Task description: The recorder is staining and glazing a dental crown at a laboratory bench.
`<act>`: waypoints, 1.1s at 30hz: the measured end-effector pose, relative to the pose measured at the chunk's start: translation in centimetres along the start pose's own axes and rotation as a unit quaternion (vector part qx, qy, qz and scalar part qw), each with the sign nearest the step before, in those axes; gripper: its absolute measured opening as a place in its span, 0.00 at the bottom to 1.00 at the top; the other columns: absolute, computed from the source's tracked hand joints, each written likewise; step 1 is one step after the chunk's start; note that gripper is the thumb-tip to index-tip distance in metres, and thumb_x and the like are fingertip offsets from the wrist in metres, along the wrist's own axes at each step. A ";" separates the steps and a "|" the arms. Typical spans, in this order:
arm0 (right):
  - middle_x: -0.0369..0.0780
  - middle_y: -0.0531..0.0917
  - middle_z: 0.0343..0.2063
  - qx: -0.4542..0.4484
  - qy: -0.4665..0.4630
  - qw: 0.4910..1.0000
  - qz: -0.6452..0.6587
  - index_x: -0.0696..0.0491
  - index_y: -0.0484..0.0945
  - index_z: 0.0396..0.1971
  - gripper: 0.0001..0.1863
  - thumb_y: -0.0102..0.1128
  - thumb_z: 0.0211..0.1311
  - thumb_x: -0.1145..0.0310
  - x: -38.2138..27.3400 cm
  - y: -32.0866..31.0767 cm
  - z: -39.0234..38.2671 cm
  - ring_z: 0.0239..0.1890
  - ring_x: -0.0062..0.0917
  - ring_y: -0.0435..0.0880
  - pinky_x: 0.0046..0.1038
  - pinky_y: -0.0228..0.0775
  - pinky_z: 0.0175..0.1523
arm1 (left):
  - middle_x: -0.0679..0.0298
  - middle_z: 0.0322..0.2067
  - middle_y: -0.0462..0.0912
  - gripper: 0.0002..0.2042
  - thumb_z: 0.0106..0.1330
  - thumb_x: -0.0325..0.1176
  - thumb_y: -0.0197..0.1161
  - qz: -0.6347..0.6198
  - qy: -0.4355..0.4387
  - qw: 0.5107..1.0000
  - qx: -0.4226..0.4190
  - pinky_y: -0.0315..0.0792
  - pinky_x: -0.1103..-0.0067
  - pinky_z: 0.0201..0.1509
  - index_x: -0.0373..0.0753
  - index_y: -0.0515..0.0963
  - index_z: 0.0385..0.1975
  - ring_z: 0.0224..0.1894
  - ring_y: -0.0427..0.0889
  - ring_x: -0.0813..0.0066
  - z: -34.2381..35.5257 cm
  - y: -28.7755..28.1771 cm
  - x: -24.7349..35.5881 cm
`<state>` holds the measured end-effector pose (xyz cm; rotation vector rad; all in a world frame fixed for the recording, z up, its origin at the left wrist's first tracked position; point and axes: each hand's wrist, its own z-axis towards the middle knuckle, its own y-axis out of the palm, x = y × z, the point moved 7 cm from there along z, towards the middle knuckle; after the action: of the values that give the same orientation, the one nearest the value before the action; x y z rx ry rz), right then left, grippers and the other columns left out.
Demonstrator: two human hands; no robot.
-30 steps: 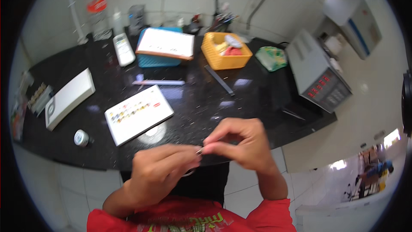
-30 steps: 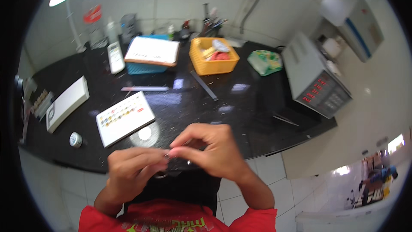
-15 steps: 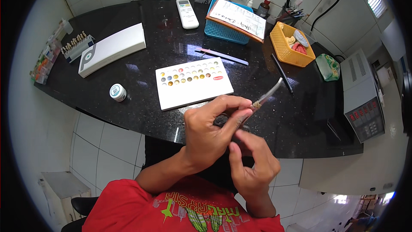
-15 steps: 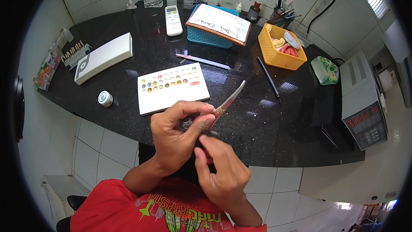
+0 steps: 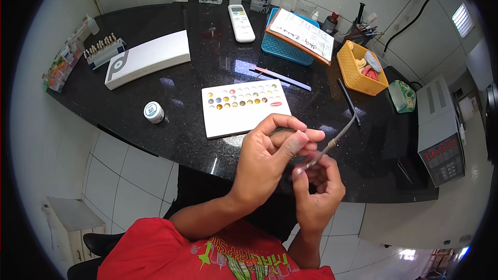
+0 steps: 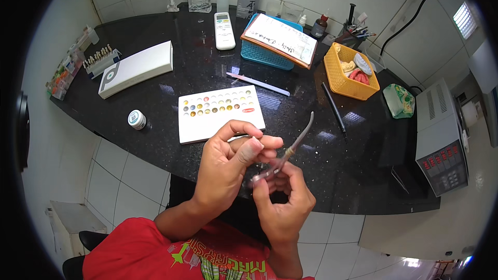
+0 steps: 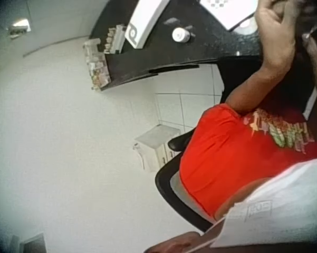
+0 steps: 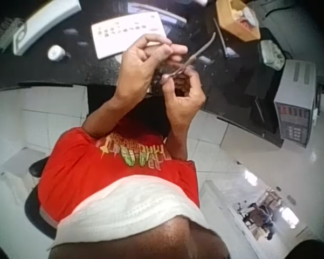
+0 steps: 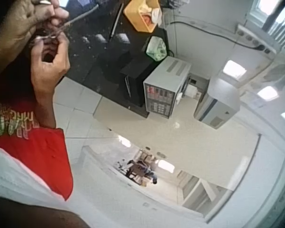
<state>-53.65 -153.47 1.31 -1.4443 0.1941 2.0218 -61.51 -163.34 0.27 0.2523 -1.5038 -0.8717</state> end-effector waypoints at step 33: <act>0.33 0.75 0.16 -0.154 -0.050 0.975 -0.155 0.55 0.80 0.31 0.21 0.77 0.33 0.64 -1.0 -1.8 -0.6 0.17 0.15 0.73 0.16 0.63 0.20 | 0.63 0.37 0.76 0.08 0.63 0.27 0.57 -0.275 -0.174 0.945 0.013 0.77 0.90 0.39 0.37 0.71 0.40 0.36 0.78 0.82 -0.7 0.1 0.3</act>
<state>-51.97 -152.72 2.38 -1.4452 -0.3803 1.9141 -60.88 -163.72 0.42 0.5812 -1.8080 -1.3958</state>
